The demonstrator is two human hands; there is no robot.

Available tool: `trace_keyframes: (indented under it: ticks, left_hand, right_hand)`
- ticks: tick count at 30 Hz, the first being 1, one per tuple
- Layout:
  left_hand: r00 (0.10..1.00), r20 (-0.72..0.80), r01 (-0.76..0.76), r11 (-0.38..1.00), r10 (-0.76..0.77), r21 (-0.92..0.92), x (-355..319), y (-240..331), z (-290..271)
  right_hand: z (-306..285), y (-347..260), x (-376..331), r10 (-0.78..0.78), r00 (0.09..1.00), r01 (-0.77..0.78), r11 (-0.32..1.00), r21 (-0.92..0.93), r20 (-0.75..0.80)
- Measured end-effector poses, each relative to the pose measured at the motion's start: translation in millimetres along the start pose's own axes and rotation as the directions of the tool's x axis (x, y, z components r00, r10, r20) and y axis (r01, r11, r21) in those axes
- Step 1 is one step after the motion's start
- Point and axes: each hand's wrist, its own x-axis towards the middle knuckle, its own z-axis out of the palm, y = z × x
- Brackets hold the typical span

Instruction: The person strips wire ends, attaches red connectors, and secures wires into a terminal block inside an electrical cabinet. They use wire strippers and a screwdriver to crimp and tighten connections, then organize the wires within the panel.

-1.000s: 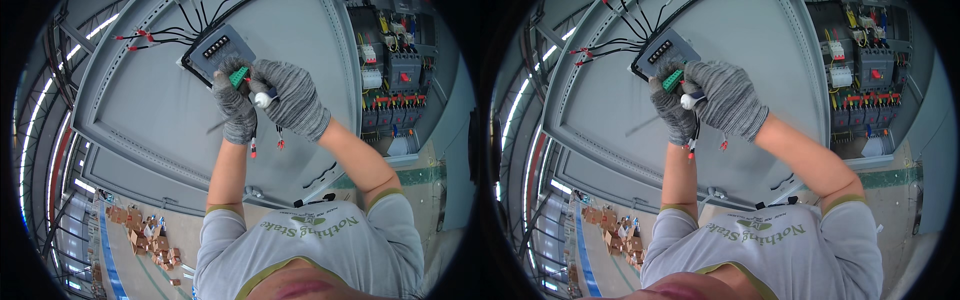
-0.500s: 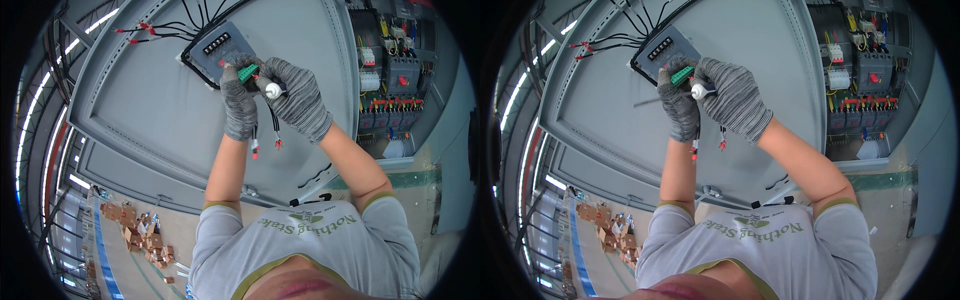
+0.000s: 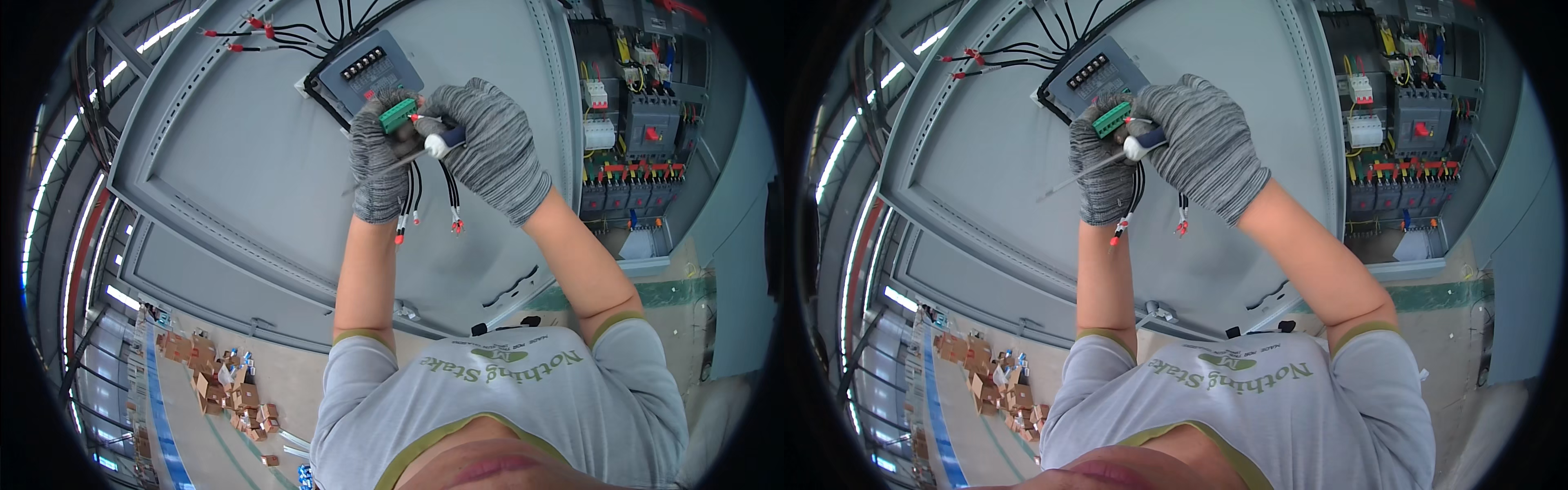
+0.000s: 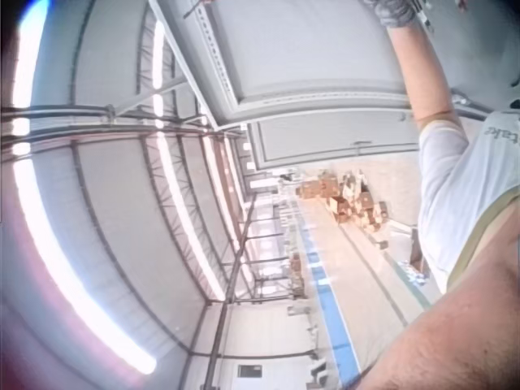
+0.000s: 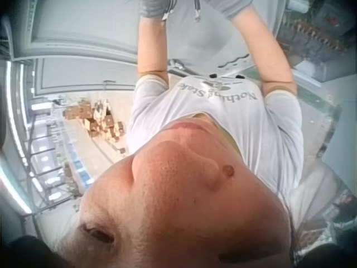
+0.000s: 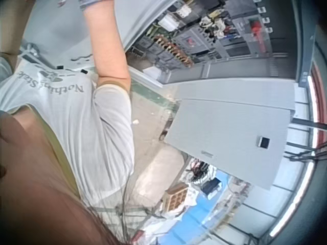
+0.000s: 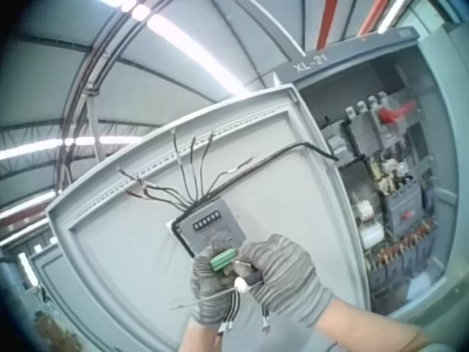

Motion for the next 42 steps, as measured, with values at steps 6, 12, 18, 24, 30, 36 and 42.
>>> trace_keyframes:
  ticks: [6, 12, 18, 24, 30, 36, 42]
  left_hand:
    - [0.986, 0.144, 0.117, 0.953, -0.078, -0.281, 4.1, -5.7, -21.8]
    - [0.997, 0.031, -0.062, 0.993, 0.065, -0.097, -1.4, -8.4, -10.7]
    - [0.983, -0.116, -0.100, 0.946, 0.141, 0.310, 0.5, 1.3, -4.5]
    - [0.917, 0.106, -0.397, 0.908, 0.385, 0.134, -13.1, -3.3, 4.4]
    - [0.925, 0.019, -0.364, 0.871, 0.379, 0.329, -22.2, -9.0, 20.6]
    - [0.961, 0.107, -0.276, 0.914, 0.255, 0.298, -5.1, -10.4, 4.5]
    - [0.824, 0.267, -0.542, 0.833, 0.500, 0.112, -6.2, -9.0, 2.5]
  right_hand:
    - [-0.6, -17.1, -5.5, -0.067, 0.997, 0.063, 0.993, -0.098, -0.045]
    - [0.3, -21.6, -6.6, -0.022, 1.000, 0.021, 0.978, -0.208, -0.002]
    - [4.9, -17.9, -6.0, -0.229, 0.971, 0.206, 0.944, -0.256, -0.063]
    - [14.2, -23.3, -17.8, 0.030, 0.987, 0.008, 0.971, 0.239, -0.156]
    - [20.2, -12.6, -24.3, -0.136, 0.936, 0.158, 0.987, 0.041, -0.325]
    - [13.0, -7.7, -16.6, 0.047, 0.987, -0.013, 0.977, 0.215, -0.154]
    - [1.5, -2.8, -15.9, 0.267, 0.964, -0.259, 0.922, 0.286, 0.013]
